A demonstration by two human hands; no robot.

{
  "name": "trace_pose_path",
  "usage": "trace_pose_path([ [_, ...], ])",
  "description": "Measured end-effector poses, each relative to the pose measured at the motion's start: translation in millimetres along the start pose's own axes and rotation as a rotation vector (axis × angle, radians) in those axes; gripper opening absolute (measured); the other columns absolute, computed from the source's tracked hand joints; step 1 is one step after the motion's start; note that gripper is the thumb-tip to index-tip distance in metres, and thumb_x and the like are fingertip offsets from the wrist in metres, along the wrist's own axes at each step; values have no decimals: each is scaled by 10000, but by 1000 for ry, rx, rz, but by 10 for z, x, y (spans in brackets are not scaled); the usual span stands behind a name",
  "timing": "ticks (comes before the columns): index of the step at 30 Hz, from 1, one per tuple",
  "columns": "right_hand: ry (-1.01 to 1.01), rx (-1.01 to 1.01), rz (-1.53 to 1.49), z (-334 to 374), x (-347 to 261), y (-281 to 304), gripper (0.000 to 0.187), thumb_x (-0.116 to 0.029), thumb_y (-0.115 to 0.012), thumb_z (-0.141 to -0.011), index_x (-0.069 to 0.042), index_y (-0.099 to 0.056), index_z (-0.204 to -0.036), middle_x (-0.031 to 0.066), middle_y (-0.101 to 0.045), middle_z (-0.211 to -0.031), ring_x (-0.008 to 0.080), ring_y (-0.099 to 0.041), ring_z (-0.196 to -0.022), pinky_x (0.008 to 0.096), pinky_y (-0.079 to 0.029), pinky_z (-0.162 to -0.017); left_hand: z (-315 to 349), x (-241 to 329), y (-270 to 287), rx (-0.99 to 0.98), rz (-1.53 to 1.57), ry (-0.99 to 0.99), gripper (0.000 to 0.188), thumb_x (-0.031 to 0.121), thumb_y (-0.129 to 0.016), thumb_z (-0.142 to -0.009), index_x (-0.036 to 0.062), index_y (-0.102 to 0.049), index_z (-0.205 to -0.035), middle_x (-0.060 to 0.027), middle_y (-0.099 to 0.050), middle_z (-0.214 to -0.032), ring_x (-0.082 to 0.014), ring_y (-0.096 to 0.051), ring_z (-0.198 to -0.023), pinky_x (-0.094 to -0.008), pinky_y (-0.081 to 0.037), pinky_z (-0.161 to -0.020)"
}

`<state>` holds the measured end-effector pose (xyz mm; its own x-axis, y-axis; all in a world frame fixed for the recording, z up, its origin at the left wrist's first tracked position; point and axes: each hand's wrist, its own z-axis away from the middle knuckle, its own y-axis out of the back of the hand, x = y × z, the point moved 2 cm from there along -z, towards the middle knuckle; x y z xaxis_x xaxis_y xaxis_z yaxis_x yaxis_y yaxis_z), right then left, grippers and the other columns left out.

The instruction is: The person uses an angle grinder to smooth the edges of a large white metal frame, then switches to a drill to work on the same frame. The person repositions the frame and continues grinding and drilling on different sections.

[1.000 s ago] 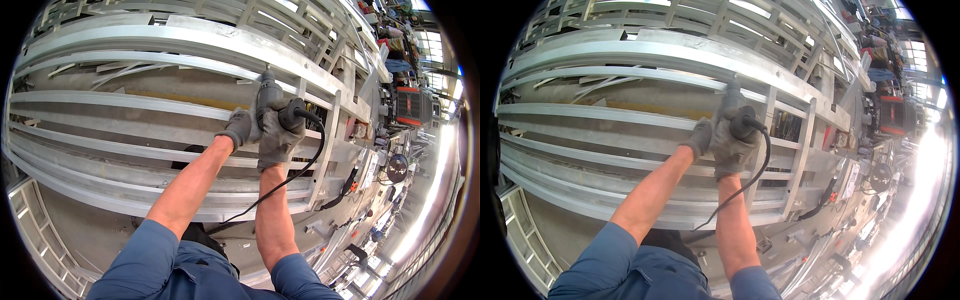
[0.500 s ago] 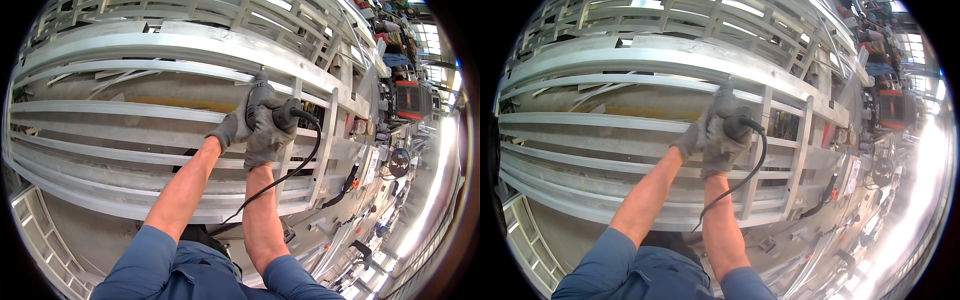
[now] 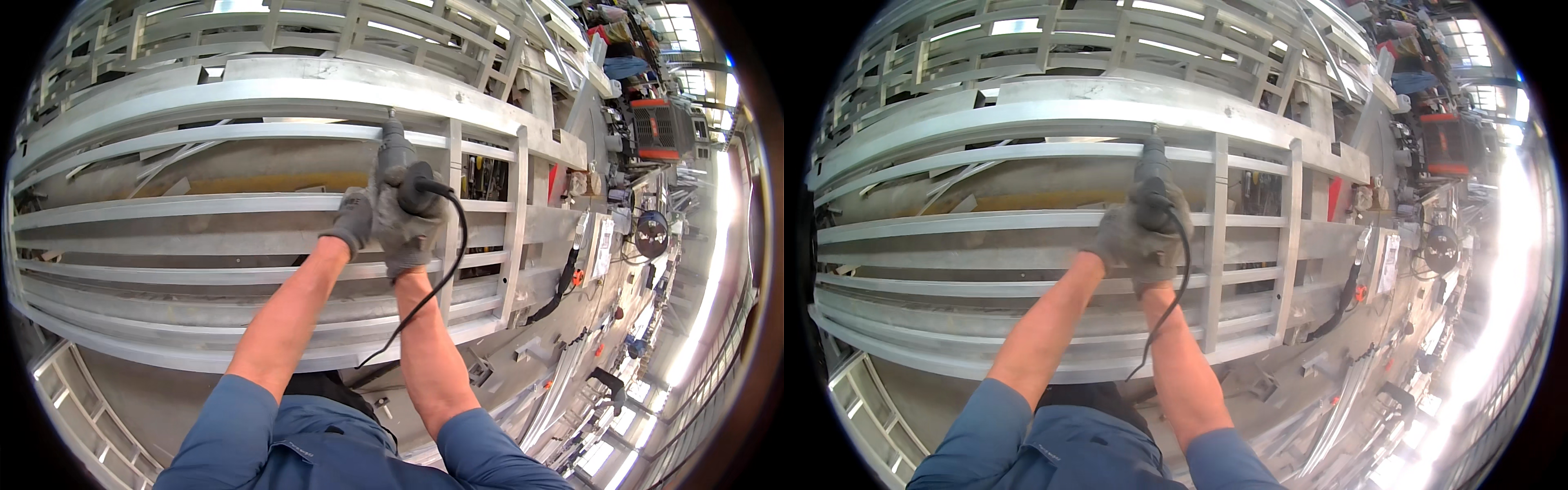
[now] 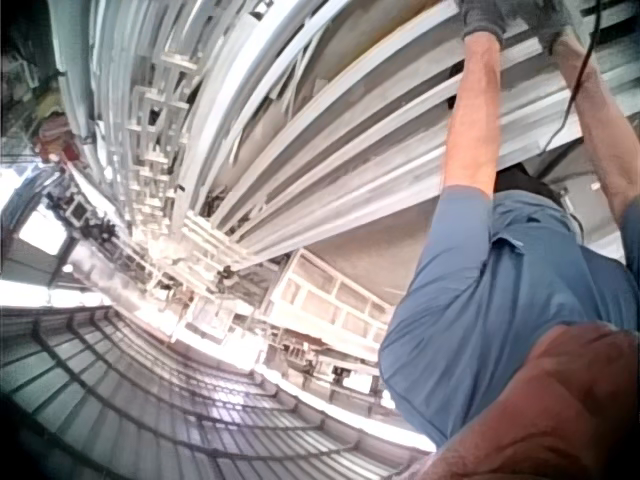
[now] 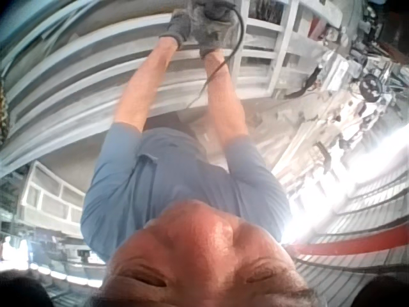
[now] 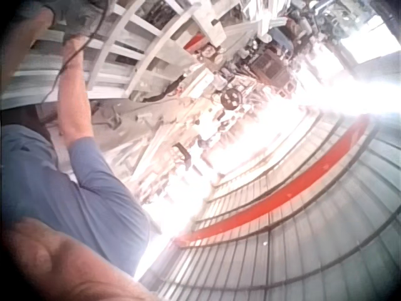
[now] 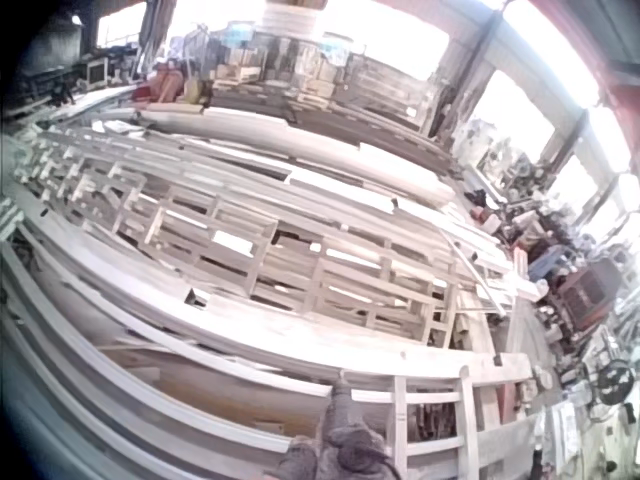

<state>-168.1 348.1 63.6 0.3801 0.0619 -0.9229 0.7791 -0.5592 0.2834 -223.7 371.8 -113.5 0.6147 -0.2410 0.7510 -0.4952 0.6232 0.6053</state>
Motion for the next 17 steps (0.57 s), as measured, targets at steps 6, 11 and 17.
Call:
trace_pose_path([
  [6,-57,-103,15,-92,57,304,188,35,-739,-817,-45,-680,-977,33,-708,-989,144,-663,-904,306,-538,-855,72,500,191,63,13,169,557,404,-672,-855,85,-616,-1308,-145,-752,-1102,-319,-703,-1051,-437,-461,-929],
  [11,-79,-145,-41,-123,102,389,180,27,-739,-820,-43,-682,-976,36,-704,-959,145,-659,-883,293,-531,-836,42,557,113,104,-173,93,873,423,-697,-806,-35,-406,-1490,-152,-757,-1100,-300,-702,-1069,-431,-406,-957],
  [17,-117,-138,-62,-128,124,370,141,1,-727,-858,-50,-692,-984,40,-708,-959,163,-670,-899,322,-541,-876,21,568,179,34,-70,213,625,449,-695,-850,116,-549,-1359,-105,-736,-1188,-277,-657,-1183,-471,-394,-1001],
])
